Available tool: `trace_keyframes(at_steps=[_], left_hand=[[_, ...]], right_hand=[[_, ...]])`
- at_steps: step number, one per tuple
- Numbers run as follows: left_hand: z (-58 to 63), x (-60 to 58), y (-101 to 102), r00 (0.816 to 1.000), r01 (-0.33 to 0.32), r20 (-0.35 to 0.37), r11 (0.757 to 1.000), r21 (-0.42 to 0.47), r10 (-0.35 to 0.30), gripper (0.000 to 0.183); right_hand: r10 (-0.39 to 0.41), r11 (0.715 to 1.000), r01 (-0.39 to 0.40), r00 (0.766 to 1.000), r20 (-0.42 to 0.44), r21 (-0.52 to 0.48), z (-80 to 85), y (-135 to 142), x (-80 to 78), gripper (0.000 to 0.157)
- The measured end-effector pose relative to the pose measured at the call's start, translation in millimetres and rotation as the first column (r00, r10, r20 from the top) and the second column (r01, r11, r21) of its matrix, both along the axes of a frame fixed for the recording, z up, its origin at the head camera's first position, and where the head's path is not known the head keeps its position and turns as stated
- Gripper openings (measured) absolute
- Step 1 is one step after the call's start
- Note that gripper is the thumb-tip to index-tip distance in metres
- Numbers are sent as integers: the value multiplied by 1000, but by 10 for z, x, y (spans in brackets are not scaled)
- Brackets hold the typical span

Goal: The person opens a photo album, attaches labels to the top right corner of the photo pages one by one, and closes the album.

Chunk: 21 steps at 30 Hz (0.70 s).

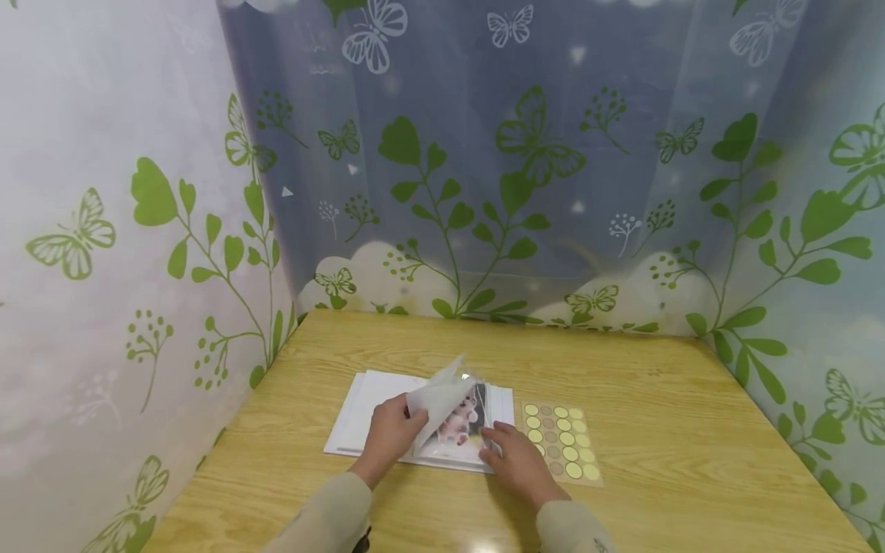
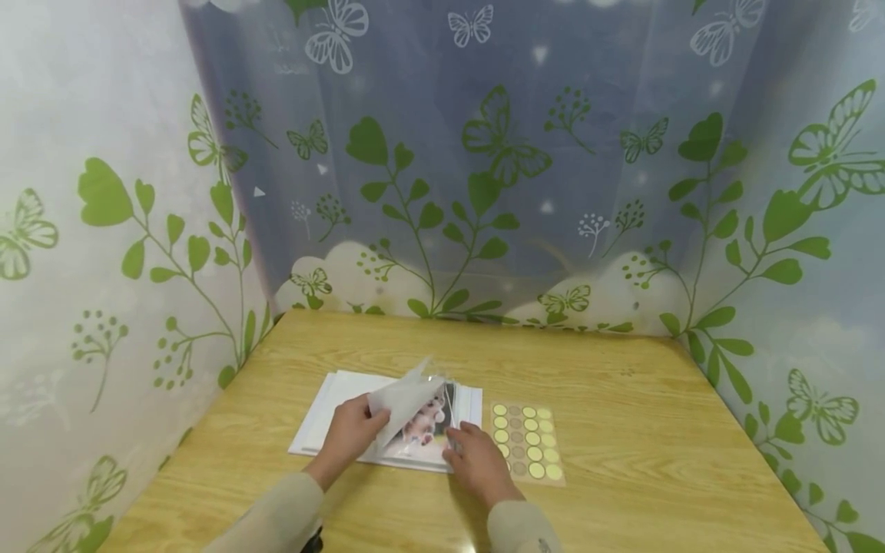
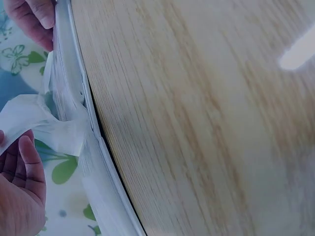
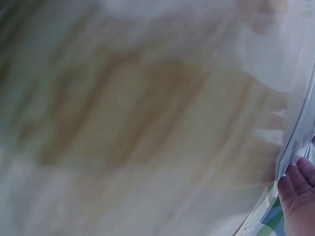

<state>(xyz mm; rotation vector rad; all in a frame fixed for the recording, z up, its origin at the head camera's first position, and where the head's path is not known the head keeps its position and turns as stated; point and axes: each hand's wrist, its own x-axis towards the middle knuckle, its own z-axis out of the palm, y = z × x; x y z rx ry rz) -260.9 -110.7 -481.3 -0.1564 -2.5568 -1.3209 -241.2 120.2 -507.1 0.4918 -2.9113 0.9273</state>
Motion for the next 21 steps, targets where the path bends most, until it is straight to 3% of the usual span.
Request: trace_keyframes(at_steps=[9, 21], left_hand=[[-8, 33, -57, 1000, -20, 10, 995, 102, 19, 16], [-66, 50, -147, 987, -133, 113, 969, 209, 111, 21]], right_hand=[[13, 1000, -13, 1000, -14, 28, -30, 3, -34, 38], [22, 997, -21, 1000, -11, 73, -17, 0, -49, 38]])
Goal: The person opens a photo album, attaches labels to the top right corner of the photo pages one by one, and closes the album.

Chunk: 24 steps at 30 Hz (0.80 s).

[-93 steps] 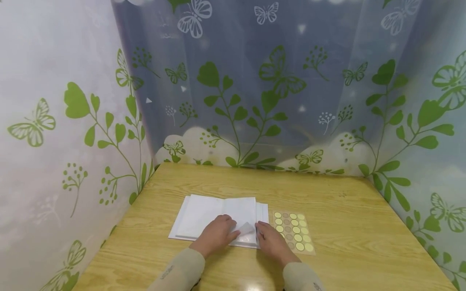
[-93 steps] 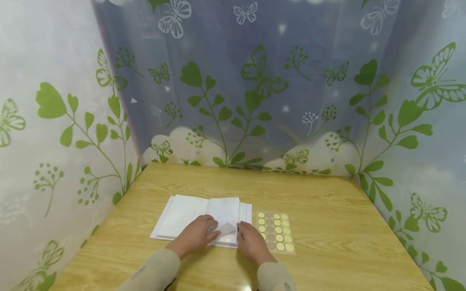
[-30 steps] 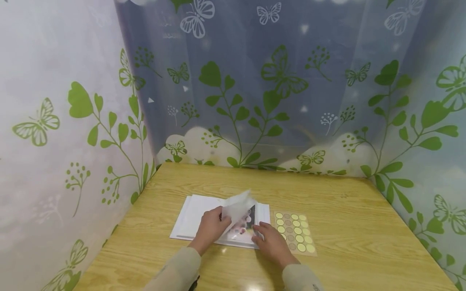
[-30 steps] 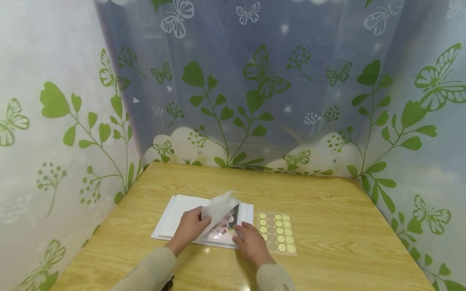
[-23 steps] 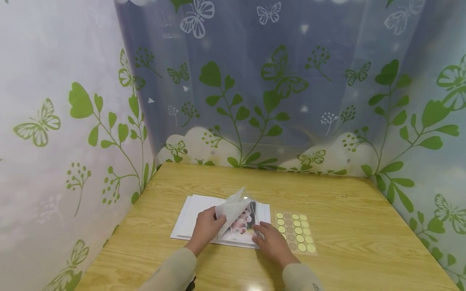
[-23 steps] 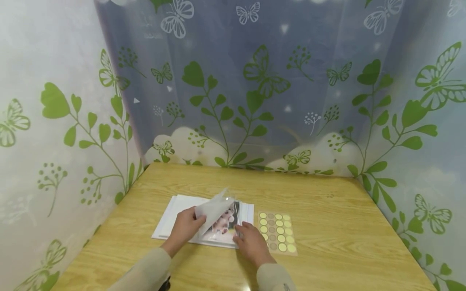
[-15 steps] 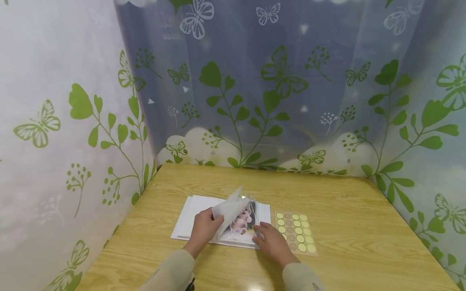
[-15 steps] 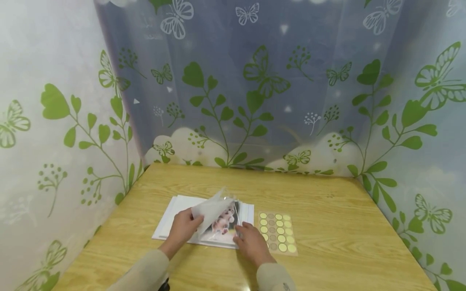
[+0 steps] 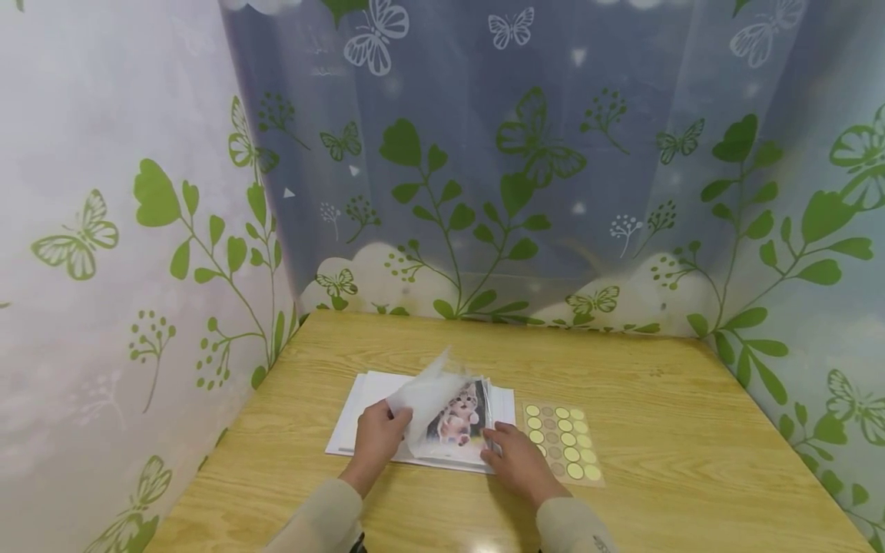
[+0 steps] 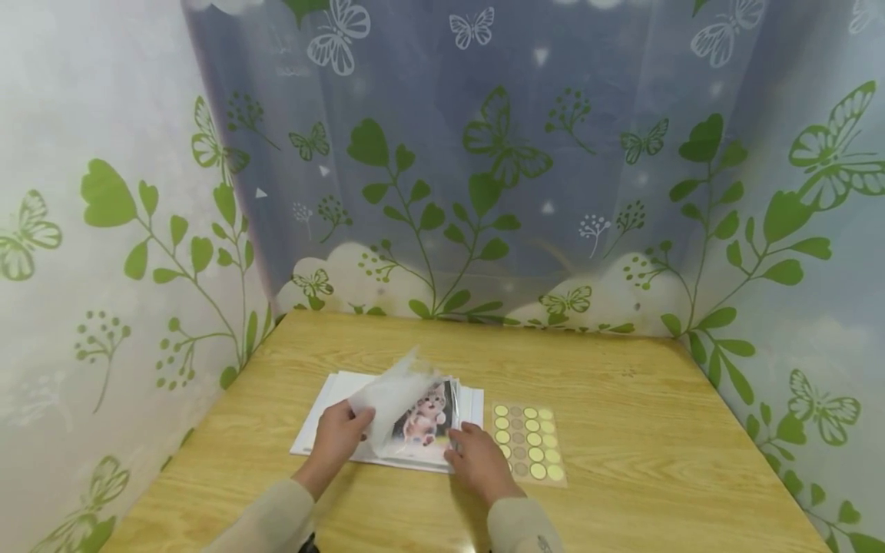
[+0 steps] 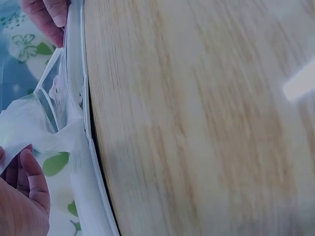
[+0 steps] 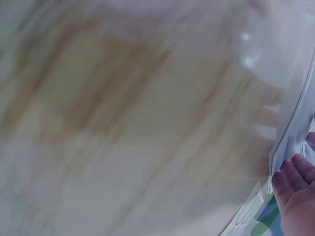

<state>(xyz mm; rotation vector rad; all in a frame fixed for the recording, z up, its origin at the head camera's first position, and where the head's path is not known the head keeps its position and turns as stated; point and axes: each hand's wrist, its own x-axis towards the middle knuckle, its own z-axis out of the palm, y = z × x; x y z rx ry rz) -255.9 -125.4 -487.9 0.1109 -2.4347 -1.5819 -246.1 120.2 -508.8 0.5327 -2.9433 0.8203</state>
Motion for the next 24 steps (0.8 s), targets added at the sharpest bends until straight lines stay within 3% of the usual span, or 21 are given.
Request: trace_keyframes(at_steps=[6, 17, 21, 24], left_hand=[[-38, 2, -30, 996, -76, 55, 991, 109, 70, 27], [-72, 47, -59, 975, -190, 158, 950, 248, 154, 24], [-92, 90, -108, 957, -261, 213, 909, 325, 198, 22], [-102, 109, -122, 955, -281, 206, 874, 395, 214, 22]], right_hand=[[-1, 1000, 1, 1000, 6, 18, 16, -5, 0, 38], [6, 1000, -6, 1000, 5, 12, 31, -14, 9, 38], [10, 1000, -10, 1000, -5, 8, 22, -13, 14, 38], [8, 1000, -8, 1000, -6, 11, 23, -12, 19, 38]])
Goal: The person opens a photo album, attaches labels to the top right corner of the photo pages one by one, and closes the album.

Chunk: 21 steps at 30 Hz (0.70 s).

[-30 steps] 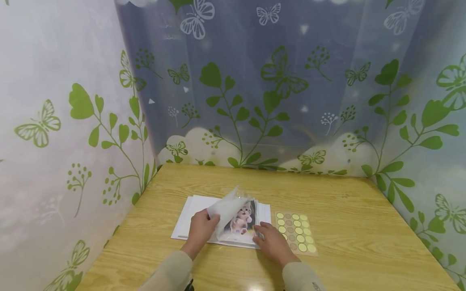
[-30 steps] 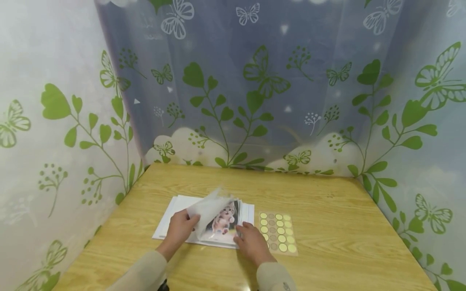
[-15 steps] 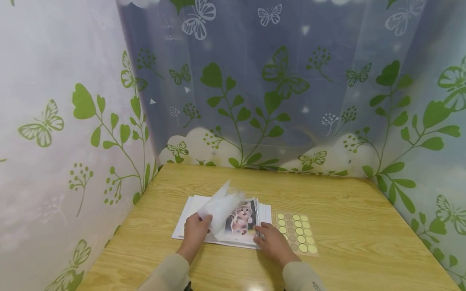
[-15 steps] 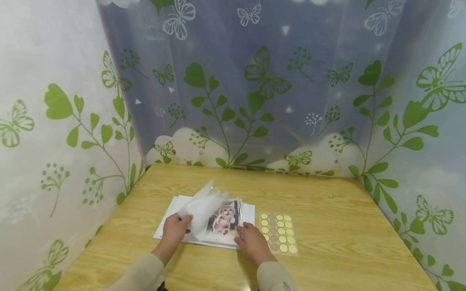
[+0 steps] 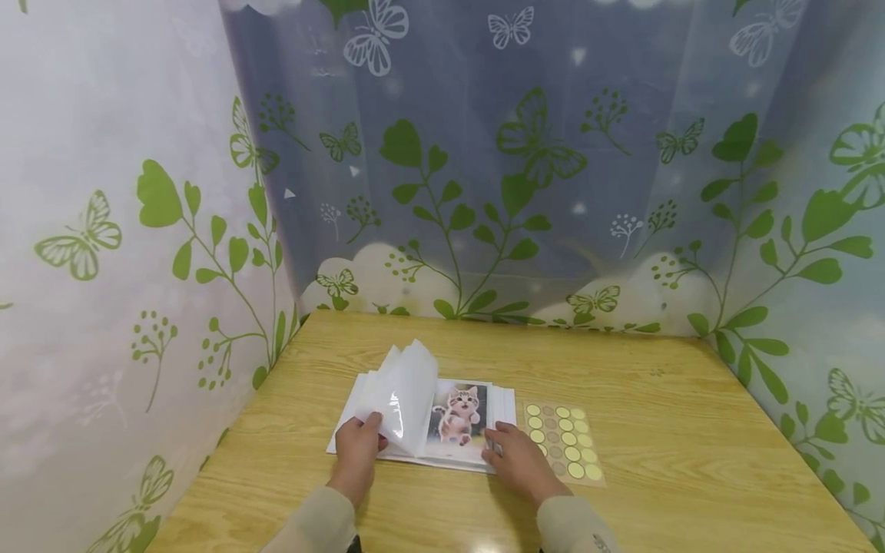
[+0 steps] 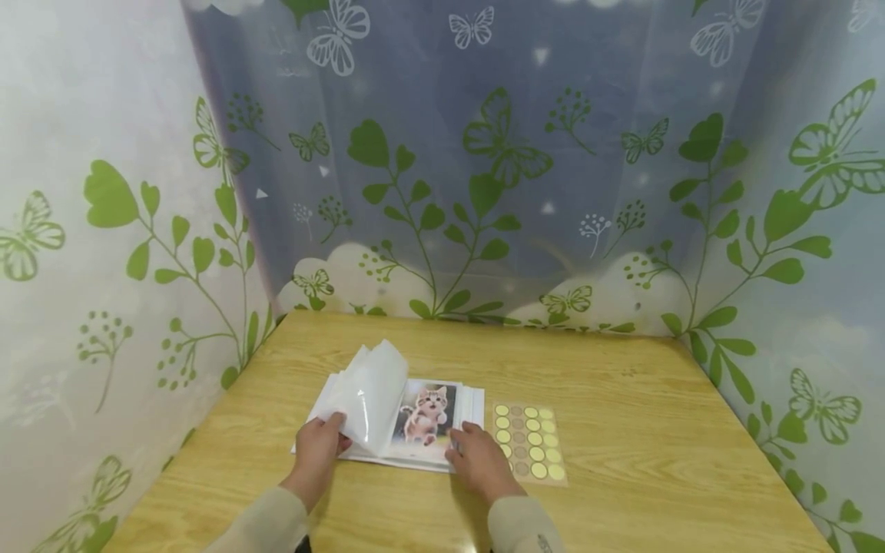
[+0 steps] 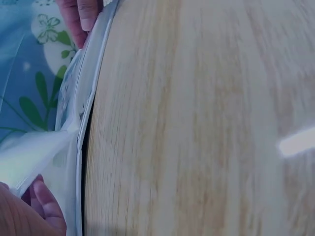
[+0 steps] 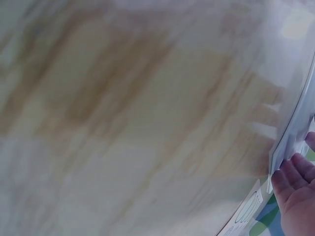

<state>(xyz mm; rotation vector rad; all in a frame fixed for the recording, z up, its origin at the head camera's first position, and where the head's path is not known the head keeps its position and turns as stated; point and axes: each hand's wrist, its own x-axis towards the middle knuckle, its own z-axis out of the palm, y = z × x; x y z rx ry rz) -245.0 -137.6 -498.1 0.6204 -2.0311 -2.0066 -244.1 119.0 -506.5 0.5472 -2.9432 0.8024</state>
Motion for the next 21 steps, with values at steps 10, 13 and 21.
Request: trace_keyframes(at_steps=[10, 13, 21], left_hand=[[172, -48, -142, 997, -22, -70, 995, -95, 15, 58], [197, -83, -176, 996, -20, -86, 986, -164, 6, 54], [119, -176, -193, 961, 161, -105, 829, -536, -255, 45]], right_hand=[[-15, 1000, 14, 1000, 18, 5, 16, 2, -10, 38], [-19, 1000, 19, 1000, 23, 12, 12, 5, -14, 38], [-12, 1000, 12, 999, 47, 5, 36, 1, -10, 38]])
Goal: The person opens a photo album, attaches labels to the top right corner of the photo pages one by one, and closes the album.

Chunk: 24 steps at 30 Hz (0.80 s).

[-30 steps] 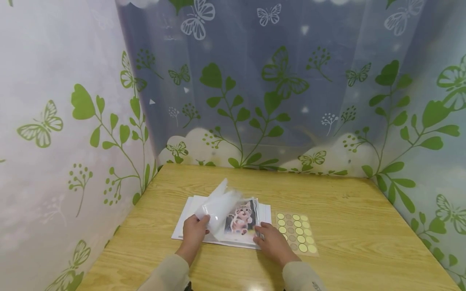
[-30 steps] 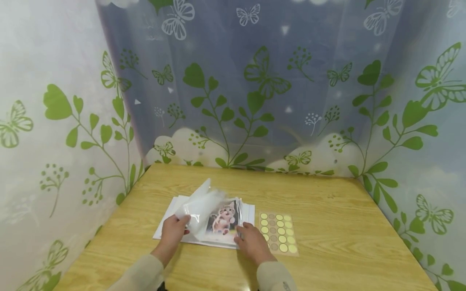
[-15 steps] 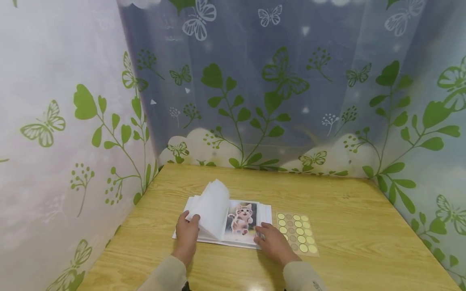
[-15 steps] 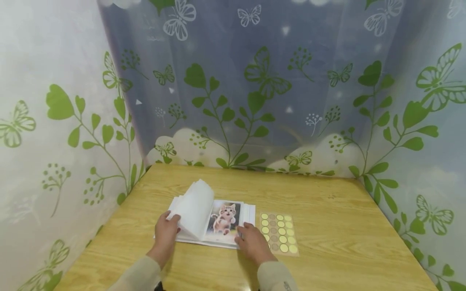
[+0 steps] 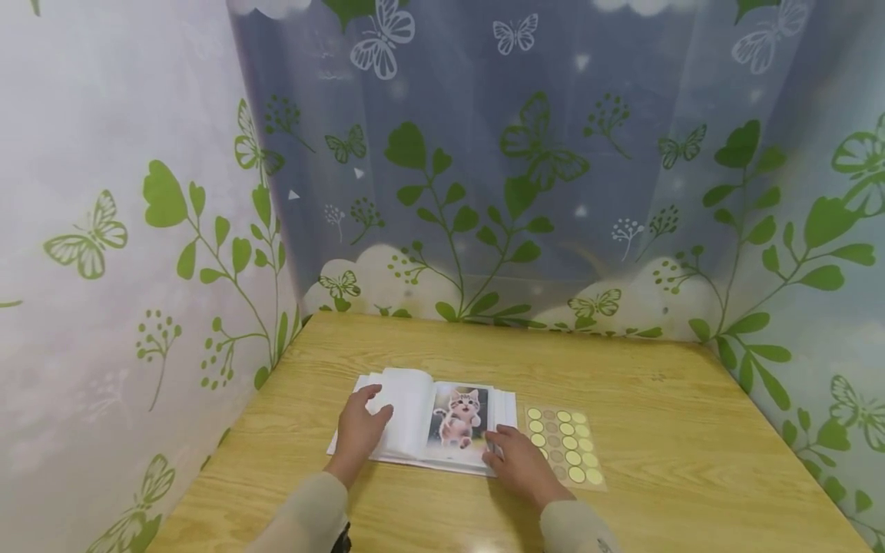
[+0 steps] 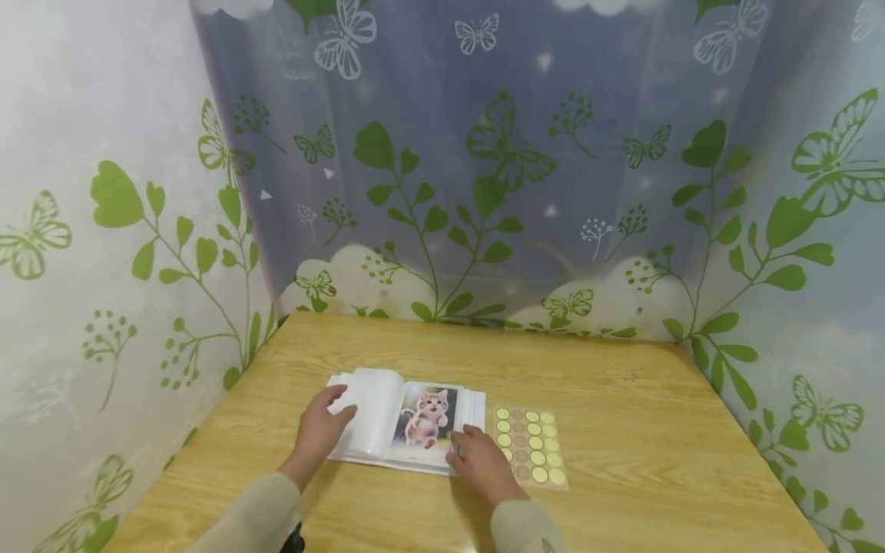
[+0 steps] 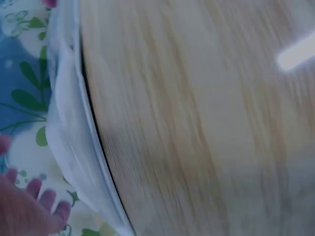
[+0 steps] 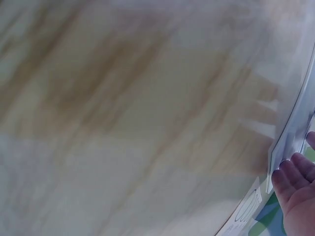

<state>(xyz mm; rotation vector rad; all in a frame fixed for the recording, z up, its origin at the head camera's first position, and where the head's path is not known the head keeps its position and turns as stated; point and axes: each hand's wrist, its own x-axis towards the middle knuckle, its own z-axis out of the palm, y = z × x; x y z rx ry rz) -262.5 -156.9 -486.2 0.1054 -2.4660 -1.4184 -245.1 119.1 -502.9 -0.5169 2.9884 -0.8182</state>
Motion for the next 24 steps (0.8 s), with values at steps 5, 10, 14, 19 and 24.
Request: trace_keyframes(at_steps=[5, 10, 14, 19, 24], left_hand=[[-88, -60, -10, 977, 208, 31, 927, -311, -209, 47], [-145, -43, -83, 971, 236, 78, 852, -466, -226, 47], [-167, -9, -150, 974, 225, 104, 844, -487, -200, 47], [-176, 20, -184, 972, 231, 153, 858, -460, -179, 51], [-160, 38, -168, 967, 246, 178, 855, -456, -182, 52]], right_hand=[[-14, 1000, 13, 999, -32, -13, -10, 31, -10, 38], [-17, 1000, 16, 996, -92, -5, -33, 68, -28, 44], [51, 998, -49, 995, -82, 26, -15, 64, -38, 47], [99, 994, -97, 995, -33, 54, 33, 41, -23, 47], [102, 993, -100, 994, -25, 58, 41, 66, -11, 46]])
